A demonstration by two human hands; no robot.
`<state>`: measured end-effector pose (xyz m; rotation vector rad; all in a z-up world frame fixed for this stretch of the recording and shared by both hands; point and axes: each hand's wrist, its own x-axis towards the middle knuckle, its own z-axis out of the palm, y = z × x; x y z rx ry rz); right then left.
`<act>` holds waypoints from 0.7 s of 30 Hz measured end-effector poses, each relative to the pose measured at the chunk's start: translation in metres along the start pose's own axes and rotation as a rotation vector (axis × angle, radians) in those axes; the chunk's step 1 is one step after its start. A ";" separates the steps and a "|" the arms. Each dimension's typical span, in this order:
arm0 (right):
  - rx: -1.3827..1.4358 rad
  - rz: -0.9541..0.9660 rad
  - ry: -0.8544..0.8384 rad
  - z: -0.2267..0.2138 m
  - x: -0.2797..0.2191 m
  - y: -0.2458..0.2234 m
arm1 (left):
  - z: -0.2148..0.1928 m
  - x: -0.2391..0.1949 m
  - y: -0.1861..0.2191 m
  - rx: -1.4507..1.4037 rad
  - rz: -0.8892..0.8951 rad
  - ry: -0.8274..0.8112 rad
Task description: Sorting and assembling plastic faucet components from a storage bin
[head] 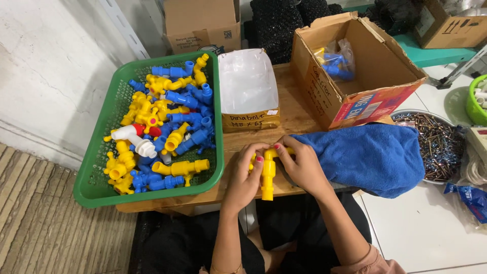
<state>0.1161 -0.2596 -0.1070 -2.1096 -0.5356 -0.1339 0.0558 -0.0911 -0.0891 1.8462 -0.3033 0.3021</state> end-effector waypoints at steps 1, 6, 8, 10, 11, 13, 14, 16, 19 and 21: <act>0.000 -0.002 -0.003 -0.002 0.001 -0.007 | 0.000 -0.001 -0.009 0.000 -0.001 0.003; 0.083 -0.147 -0.072 -0.010 0.002 -0.021 | -0.002 -0.003 -0.014 -0.153 -0.120 0.069; 0.076 -0.077 -0.081 -0.014 0.002 -0.023 | 0.000 -0.003 -0.010 -0.152 -0.084 0.077; 0.072 -0.011 -0.093 -0.010 0.002 -0.015 | 0.001 -0.004 -0.007 -0.148 -0.048 0.088; 0.055 0.011 -0.055 -0.005 0.002 -0.005 | 0.001 -0.005 -0.006 -0.126 -0.032 0.084; 0.038 0.034 -0.020 0.001 0.002 0.004 | 0.002 -0.006 -0.005 -0.103 -0.018 0.083; 0.035 0.004 -0.033 0.001 0.002 0.004 | 0.001 -0.007 -0.006 -0.081 -0.009 0.078; 0.030 -0.021 -0.039 0.000 0.002 0.004 | 0.002 -0.008 -0.004 -0.062 0.002 0.067; 0.046 -0.059 -0.060 -0.005 0.000 0.002 | 0.002 -0.007 0.000 -0.010 0.008 0.043; 0.130 -0.198 -0.072 -0.009 -0.002 -0.002 | 0.001 -0.007 -0.003 -0.087 0.018 0.055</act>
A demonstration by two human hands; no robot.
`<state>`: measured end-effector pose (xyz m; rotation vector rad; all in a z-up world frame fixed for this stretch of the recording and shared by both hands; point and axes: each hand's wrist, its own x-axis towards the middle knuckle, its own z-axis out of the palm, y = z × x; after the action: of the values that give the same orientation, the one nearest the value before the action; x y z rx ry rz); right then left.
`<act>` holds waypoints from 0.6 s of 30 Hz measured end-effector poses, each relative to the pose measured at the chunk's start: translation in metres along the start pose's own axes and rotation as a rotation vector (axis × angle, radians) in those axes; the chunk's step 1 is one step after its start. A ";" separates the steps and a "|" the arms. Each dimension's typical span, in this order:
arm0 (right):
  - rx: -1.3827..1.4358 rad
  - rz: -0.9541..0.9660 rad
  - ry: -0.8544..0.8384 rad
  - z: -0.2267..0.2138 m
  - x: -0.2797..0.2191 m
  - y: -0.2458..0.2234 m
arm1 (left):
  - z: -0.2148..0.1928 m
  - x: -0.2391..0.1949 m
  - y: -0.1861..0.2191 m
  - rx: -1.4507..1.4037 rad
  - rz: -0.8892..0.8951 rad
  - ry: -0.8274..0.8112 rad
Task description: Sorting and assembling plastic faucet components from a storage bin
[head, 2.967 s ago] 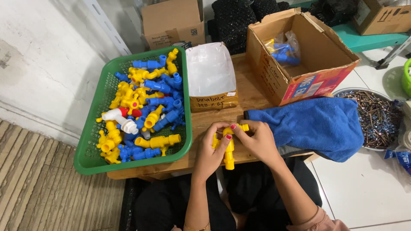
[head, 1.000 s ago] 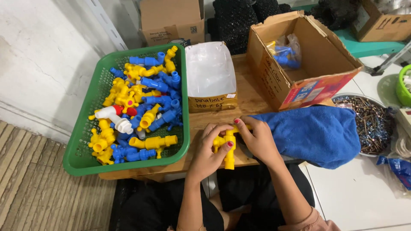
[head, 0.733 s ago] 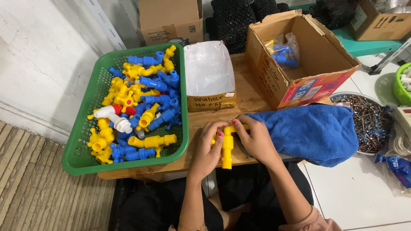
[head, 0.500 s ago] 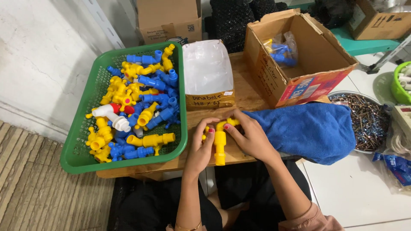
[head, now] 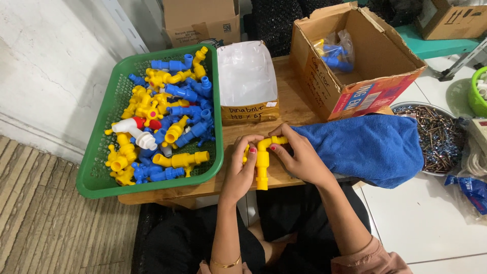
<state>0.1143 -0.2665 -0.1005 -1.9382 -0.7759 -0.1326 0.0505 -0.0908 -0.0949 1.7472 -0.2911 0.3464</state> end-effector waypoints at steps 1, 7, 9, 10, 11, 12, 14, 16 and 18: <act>0.000 -0.001 0.001 -0.001 0.001 -0.005 | 0.000 0.000 0.002 0.001 0.001 0.000; 0.046 0.015 -0.004 0.001 0.000 -0.005 | -0.001 -0.002 0.009 -0.038 -0.007 0.051; -0.015 0.144 0.010 0.004 -0.001 0.001 | 0.000 -0.001 0.008 0.000 0.022 0.054; -0.015 0.145 0.008 0.004 -0.001 0.003 | 0.000 -0.001 0.007 -0.001 0.021 0.054; -0.030 0.137 0.017 0.005 -0.002 0.005 | 0.000 -0.001 0.006 0.001 0.010 0.050; -0.044 0.128 0.027 0.005 -0.001 0.006 | 0.000 -0.001 0.005 0.003 0.000 0.045; -0.035 0.091 0.033 0.003 0.000 0.000 | 0.000 -0.003 0.002 -0.004 -0.005 0.043; -0.025 0.054 0.041 0.001 0.000 -0.005 | 0.000 -0.004 0.002 -0.012 -0.010 0.039; 0.019 -0.053 0.045 0.003 -0.001 -0.008 | -0.003 -0.005 0.004 -0.083 -0.076 0.071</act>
<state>0.1078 -0.2624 -0.0960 -1.8915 -0.7960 -0.1996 0.0439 -0.0887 -0.0927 1.6558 -0.1855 0.3359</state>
